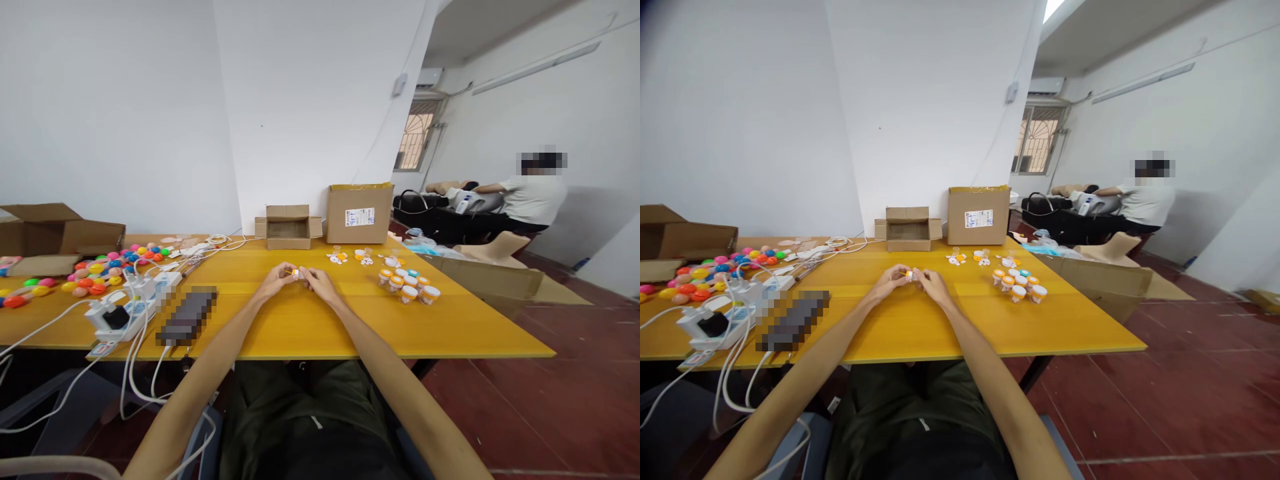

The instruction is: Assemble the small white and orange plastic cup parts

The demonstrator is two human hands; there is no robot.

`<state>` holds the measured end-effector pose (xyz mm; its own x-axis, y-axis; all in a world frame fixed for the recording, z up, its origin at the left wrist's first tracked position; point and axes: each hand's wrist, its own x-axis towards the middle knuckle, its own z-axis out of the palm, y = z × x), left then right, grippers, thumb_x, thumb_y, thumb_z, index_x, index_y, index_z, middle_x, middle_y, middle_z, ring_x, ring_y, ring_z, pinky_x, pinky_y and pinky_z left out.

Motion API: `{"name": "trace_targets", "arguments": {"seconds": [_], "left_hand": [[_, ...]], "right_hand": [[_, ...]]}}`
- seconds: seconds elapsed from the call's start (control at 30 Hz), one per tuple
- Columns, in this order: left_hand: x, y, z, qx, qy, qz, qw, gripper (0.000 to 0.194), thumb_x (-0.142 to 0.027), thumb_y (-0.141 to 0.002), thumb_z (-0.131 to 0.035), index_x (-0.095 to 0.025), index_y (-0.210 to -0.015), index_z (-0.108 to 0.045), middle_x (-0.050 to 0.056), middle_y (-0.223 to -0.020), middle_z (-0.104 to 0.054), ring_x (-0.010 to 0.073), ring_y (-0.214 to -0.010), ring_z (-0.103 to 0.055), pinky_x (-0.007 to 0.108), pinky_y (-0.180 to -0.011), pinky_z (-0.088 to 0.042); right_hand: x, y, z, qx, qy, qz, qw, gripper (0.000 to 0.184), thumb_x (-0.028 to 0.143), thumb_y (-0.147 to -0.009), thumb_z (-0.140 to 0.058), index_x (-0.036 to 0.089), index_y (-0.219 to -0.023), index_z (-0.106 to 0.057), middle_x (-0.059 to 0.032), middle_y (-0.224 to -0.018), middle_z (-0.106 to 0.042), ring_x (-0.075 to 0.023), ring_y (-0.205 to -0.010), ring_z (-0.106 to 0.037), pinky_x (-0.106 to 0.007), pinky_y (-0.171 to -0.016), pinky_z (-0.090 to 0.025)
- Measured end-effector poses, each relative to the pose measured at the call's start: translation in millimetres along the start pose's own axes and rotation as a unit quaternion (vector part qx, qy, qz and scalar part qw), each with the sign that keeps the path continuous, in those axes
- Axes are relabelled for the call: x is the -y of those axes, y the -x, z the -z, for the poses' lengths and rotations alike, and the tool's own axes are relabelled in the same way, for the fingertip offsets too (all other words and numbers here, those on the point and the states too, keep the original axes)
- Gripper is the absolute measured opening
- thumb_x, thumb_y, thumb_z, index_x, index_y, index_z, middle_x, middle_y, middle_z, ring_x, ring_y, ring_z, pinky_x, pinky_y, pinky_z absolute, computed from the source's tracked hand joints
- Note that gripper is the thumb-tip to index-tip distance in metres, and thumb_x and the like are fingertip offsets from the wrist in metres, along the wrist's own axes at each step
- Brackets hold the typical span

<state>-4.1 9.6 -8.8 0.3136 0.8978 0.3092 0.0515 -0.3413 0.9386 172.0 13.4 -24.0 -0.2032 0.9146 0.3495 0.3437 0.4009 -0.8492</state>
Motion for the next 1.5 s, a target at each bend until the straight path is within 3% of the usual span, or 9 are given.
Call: {"name": "trace_targets", "arguments": {"seconds": [0.3,0.53,1.23,1.5], "left_hand": [[0.9,-2.1,3.3,-0.019,0.002,0.001,1.0,0.045,-0.049,-0.064,-0.082,-0.018,-0.094,-0.071,0.006,-0.096,-0.073,0.0219,-0.09,-0.067,0.035,-0.086,-0.051],[3.0,-1.7,1.7,-0.031,0.019,0.026,0.999,0.046,-0.045,-0.058,-0.087,-0.017,-0.091,-0.07,0.005,-0.093,-0.073,0.0187,-0.08,-0.068,0.033,-0.08,-0.053],[-0.9,0.7,2.8,-0.016,-0.017,0.037,0.999,0.04,-0.052,-0.069,-0.078,-0.015,-0.083,-0.077,0.002,-0.067,-0.068,0.0134,-0.064,-0.058,0.027,-0.07,-0.048],[2.5,-0.1,4.6,-0.005,-0.023,0.03,0.999,0.038,-0.051,-0.069,-0.077,-0.016,-0.082,-0.076,0.003,-0.071,-0.07,0.0144,-0.067,-0.058,0.028,-0.07,-0.047]], "right_hand": [[3.6,3.1,-3.8,-0.006,-0.046,0.084,0.995,0.032,0.048,-0.073,-0.067,0.022,-0.092,-0.06,-0.0005,-0.09,-0.066,-0.0155,-0.073,-0.06,-0.028,-0.068,-0.049],[2.1,4.4,-4.0,-0.018,0.011,0.125,0.992,0.018,0.029,-0.072,-0.067,0.024,-0.086,-0.058,0.0012,-0.086,-0.065,-0.0175,-0.077,-0.06,-0.031,-0.071,-0.048],[7.0,9.6,-2.1,-0.046,0.119,0.134,0.983,0.017,0.022,-0.073,-0.065,0.025,-0.088,-0.059,-0.0002,-0.089,-0.067,-0.0193,-0.082,-0.061,-0.031,-0.073,-0.048],[7.7,9.7,-2.1,-0.038,0.122,0.125,0.984,0.016,0.022,-0.073,-0.067,0.025,-0.088,-0.061,0.0001,-0.088,-0.069,-0.0181,-0.077,-0.062,-0.03,-0.072,-0.048]]}}
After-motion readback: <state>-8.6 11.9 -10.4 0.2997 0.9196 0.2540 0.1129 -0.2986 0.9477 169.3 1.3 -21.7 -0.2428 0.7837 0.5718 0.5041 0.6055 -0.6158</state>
